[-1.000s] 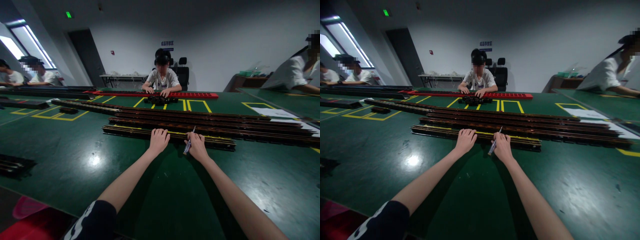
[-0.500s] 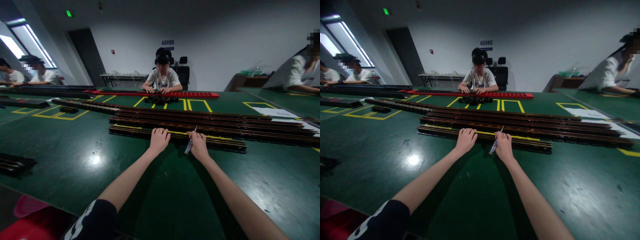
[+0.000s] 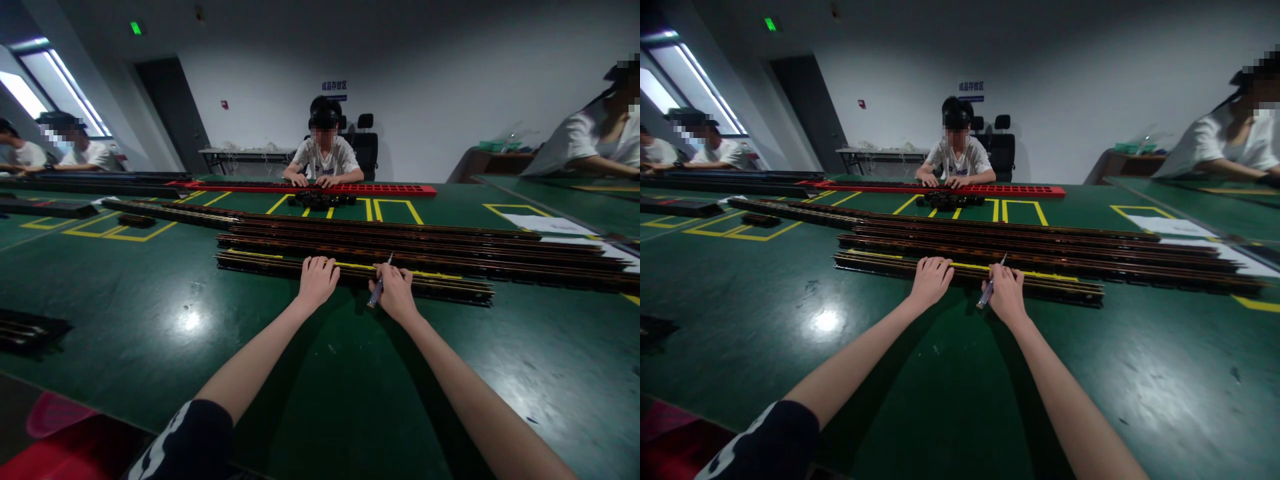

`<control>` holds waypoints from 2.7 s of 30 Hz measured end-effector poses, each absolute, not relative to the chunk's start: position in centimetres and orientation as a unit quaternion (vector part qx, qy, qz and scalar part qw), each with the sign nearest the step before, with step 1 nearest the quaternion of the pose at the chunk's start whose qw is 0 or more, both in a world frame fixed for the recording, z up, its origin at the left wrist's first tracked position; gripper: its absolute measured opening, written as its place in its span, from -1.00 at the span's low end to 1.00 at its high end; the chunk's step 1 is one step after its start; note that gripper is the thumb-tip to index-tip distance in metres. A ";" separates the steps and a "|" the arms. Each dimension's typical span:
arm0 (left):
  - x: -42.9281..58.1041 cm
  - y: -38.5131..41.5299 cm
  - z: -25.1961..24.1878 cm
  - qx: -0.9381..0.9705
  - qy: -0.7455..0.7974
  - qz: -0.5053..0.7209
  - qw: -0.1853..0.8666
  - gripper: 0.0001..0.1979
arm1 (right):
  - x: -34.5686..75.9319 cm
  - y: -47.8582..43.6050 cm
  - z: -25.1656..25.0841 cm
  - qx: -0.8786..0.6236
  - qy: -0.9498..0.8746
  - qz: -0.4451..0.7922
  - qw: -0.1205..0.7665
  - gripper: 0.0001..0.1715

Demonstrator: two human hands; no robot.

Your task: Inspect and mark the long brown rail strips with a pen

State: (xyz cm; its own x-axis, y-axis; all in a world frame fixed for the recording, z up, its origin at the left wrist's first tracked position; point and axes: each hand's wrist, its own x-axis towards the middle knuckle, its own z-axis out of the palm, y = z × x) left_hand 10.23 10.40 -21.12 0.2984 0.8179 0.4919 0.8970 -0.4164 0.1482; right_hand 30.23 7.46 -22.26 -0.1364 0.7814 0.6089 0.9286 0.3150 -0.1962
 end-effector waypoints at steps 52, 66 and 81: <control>10.2 10.3 -20.9 -0.789 -0.557 -0.251 0.065 -0.57 | 30.3 7.0 -21.7 -0.575 -0.743 -0.113 0.323 -0.69; 10.1 10.5 -21.3 -0.786 -0.554 -0.258 0.093 -0.59 | 29.7 7.5 -22.1 -0.597 -0.725 -0.127 0.319 -0.84; 10.2 10.3 -20.9 -0.792 -0.551 -0.252 0.077 -0.59 | 31.0 7.4 -22.1 -0.560 -0.747 -0.087 0.348 -0.61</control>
